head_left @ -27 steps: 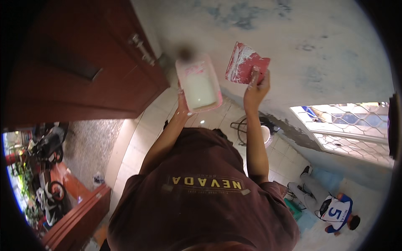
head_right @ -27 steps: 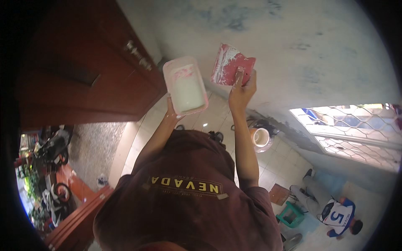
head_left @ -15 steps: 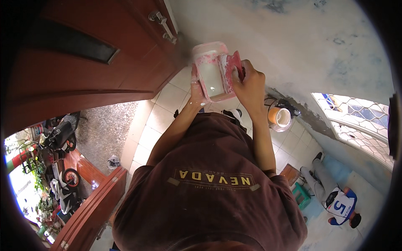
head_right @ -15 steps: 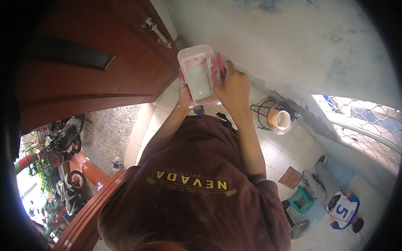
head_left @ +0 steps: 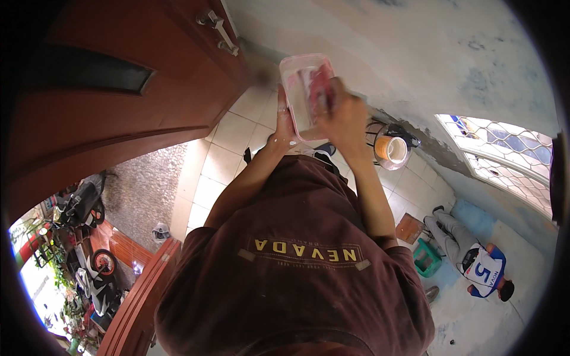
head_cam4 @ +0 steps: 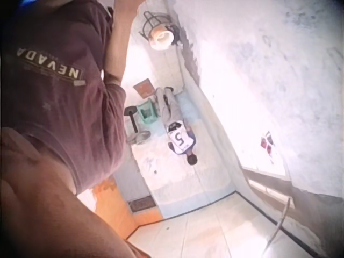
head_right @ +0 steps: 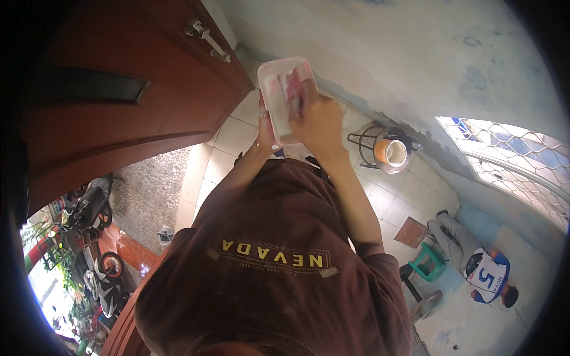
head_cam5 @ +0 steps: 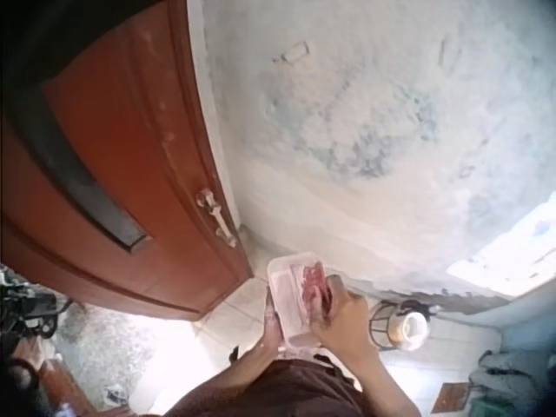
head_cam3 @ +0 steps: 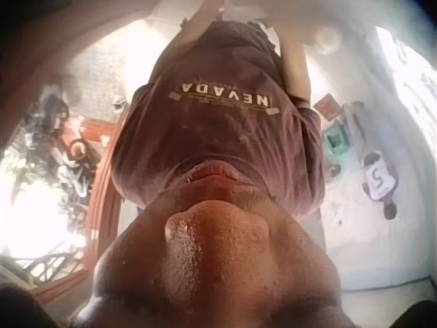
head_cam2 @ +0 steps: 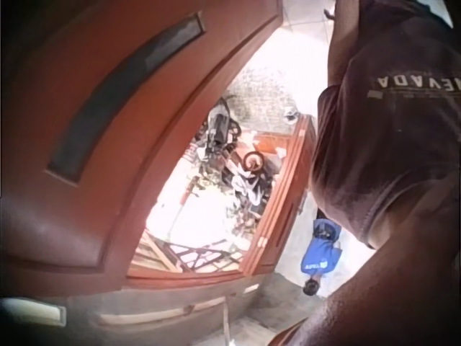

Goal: The person patches a wall by applying a pink compound from a container onto the surface using a scraper.

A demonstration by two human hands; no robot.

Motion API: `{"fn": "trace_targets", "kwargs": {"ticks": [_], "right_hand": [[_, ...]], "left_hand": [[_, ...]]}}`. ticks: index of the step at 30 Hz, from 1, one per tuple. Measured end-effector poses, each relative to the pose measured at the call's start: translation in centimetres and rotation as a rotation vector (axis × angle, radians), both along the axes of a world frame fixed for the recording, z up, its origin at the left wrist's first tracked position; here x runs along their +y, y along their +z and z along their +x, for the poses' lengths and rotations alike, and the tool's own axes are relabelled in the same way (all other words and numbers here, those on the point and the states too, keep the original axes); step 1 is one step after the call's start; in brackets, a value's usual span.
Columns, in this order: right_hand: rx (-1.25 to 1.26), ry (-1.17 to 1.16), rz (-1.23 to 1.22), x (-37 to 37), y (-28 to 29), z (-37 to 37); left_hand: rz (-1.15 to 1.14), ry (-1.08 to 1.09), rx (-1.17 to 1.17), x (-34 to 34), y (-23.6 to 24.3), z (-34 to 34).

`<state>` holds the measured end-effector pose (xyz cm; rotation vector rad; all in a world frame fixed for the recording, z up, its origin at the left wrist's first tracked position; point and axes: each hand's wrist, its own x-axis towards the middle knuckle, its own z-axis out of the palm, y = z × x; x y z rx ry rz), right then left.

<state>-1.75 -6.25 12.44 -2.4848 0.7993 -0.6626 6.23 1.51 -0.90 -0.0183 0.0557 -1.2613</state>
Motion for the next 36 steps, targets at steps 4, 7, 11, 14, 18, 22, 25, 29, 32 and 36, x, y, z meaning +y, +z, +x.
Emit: {"fn": "trace_targets", "kwargs": {"ticks": [4,7,11,14,18,22,25,29,32,36], "right_hand": [[0.159,-0.018,-0.064,0.5,-1.5,0.5],[0.039,-0.068,-0.016,0.1,1.0,0.2],[0.011,0.024,0.052,1.1,1.1,0.0],[0.122,0.069,0.032,2.5,-2.0,0.4],[0.12,-0.002,-0.02,1.6,-3.0,0.3],[0.075,-0.087,-0.024,0.6,0.6,0.2],[0.084,-0.111,-0.082,0.6,0.1,-0.1],[0.172,0.077,-0.114,2.2,-3.3,0.2],[0.017,0.065,-0.023,2.6,-0.6,0.7],[-0.003,0.014,-0.01,3.6,0.1,1.1]], "left_hand": [[0.036,0.013,-0.07,-0.1,-0.2,0.2],[0.089,0.003,-0.124,0.5,0.0,0.7],[0.057,-0.013,-0.099,1.1,-0.4,1.0],[-0.115,0.021,0.012,0.9,-2.5,1.1],[0.049,0.081,-0.201,1.0,-1.9,1.5],[0.078,0.083,-0.234,1.7,0.2,1.3],[0.071,0.064,-0.195,1.8,0.4,1.3],[-0.066,0.039,-0.128,1.6,-1.5,1.9],[-0.085,0.082,-0.154,2.3,-1.9,2.5],[-0.034,0.062,-0.035,3.6,-0.2,2.6]]}}
